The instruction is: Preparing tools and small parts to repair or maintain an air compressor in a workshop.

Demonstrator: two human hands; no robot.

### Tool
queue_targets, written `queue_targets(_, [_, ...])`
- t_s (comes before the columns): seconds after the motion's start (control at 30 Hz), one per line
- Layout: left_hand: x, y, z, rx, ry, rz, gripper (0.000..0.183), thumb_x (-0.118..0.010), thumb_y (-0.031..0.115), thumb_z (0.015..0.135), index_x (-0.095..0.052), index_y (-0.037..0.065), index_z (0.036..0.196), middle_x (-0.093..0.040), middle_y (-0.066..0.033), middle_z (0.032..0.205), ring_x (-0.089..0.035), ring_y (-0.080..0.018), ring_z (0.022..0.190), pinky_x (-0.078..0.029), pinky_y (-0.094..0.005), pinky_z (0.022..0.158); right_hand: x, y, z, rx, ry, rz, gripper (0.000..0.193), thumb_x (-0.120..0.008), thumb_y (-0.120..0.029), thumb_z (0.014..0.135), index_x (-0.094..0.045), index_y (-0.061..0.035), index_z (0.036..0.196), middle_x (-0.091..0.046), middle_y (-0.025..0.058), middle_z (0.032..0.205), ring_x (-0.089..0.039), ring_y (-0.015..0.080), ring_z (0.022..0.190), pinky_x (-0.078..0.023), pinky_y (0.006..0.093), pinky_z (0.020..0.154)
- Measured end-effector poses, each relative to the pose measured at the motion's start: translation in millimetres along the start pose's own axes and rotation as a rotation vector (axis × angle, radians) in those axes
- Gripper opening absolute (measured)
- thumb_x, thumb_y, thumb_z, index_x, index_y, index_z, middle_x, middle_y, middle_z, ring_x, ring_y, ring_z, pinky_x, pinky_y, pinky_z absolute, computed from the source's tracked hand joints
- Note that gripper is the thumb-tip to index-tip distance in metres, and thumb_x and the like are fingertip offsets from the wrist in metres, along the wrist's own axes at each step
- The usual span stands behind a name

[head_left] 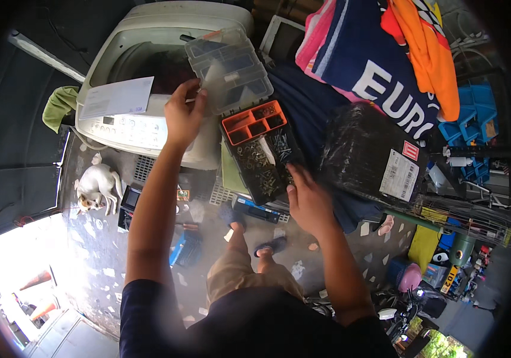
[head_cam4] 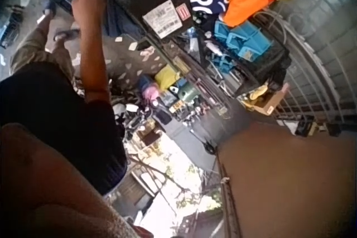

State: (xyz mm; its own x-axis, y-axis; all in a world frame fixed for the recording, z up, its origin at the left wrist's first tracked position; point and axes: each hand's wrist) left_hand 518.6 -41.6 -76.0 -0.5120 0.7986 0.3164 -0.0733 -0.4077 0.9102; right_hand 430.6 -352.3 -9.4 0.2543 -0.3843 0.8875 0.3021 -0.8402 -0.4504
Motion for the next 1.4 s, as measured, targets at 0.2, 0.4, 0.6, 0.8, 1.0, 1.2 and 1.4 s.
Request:
queue_targets(0.2, [-24, -10, -9, -0.210, 0.286, 0.299, 0.013, -0.065, 0.014, 0.089, -0.067, 0.007, 0.099, -0.069, -0.0096, 0.094, -0.067, -0.0230, 0.069, -0.052, -0.0301, 0.059, -7, 7, 6, 0.008, -0.123, 0.072, 0.034, -0.054, -0.014, 0.092, -0.056, -0.0100, 0.126, -0.056, 0.0088, 0.128, -0.064, 0.0355, 0.099, -0.053, 0.0435, 0.082])
queue_targets(0.4, [-30, -16, -6, -0.377, 0.402, 0.306, 0.008, -0.065, 0.012, 0.088, -0.066, 0.007, 0.095, -0.070, -0.0080, 0.099, -0.069, -0.0237, 0.073, -0.054, -0.0322, 0.062, -9, 3, 7, -0.017, -0.041, 0.019, 0.031, -0.057, -0.011, 0.089, -0.058, -0.0098, 0.119, -0.058, 0.0118, 0.120, -0.063, 0.0357, 0.096, -0.052, 0.0446, 0.080])
queue_targets(0.6, [-32, -11, -11, -0.302, 0.344, 0.287, 0.010, -0.065, 0.009, 0.088, -0.066, 0.004, 0.097, -0.069, -0.0118, 0.101, -0.069, -0.0265, 0.082, -0.054, -0.0325, 0.070, 4, 5, 19, -0.009, -0.074, 0.154, 0.031, -0.058, -0.008, 0.084, -0.060, -0.0077, 0.115, -0.060, 0.0132, 0.115, -0.064, 0.0372, 0.095, -0.052, 0.0450, 0.078])
queue_targets(0.8, [-26, -12, -11, -0.300, 0.345, 0.282, 0.010, -0.065, 0.008, 0.088, -0.066, 0.005, 0.097, -0.069, -0.0114, 0.102, -0.069, -0.0271, 0.085, -0.055, -0.0333, 0.071, 1, -2, 26, 0.018, -0.133, 0.002, 0.019, -0.061, -0.009, 0.084, -0.062, -0.0066, 0.103, -0.062, 0.0133, 0.105, -0.064, 0.0378, 0.090, -0.052, 0.0457, 0.076])
queue_targets(1.0, [-3, 5, -33, -0.296, 0.200, 0.197, 0.016, -0.064, 0.010, 0.087, -0.065, 0.005, 0.103, -0.065, -0.0130, 0.111, -0.066, -0.0315, 0.096, -0.054, -0.0381, 0.079, -4, 5, 25, 0.072, -0.054, -0.081, 0.010, -0.063, -0.010, 0.084, -0.064, -0.0066, 0.093, -0.061, 0.0130, 0.095, -0.065, 0.0361, 0.086, -0.052, 0.0460, 0.073])
queue_targets(1.2, [72, -10, -224, -0.076, 0.096, 0.334, 0.028, -0.064, 0.001, 0.082, -0.061, 0.000, 0.110, -0.062, -0.0176, 0.098, -0.062, -0.0336, 0.089, -0.049, -0.0408, 0.082, -7, 25, 10, 0.165, 0.245, 0.268, 0.010, -0.062, -0.007, 0.085, -0.067, -0.0051, 0.094, -0.065, 0.0143, 0.093, -0.064, 0.0356, 0.087, -0.051, 0.0433, 0.073])
queue_targets(1.4, [145, -11, -572, 0.975, -0.207, 0.566, 0.030, -0.069, 0.023, 0.084, -0.068, 0.007, 0.109, -0.066, -0.0168, 0.113, -0.064, -0.0357, 0.099, -0.052, -0.0432, 0.087, -31, 12, 11, 0.297, 0.270, 0.402, 0.017, -0.063, -0.018, 0.092, -0.068, -0.0040, 0.100, -0.066, 0.0140, 0.096, -0.063, 0.0289, 0.088, -0.049, 0.0372, 0.082])
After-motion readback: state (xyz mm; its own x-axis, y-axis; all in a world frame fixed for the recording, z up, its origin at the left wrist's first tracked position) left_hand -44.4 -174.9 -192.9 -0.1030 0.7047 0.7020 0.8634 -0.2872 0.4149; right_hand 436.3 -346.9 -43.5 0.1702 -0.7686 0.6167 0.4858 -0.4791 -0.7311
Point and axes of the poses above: each hand's wrist, its own z-axis towards the middle knuckle, its own x-axis out of the back of the hand, y = z × x
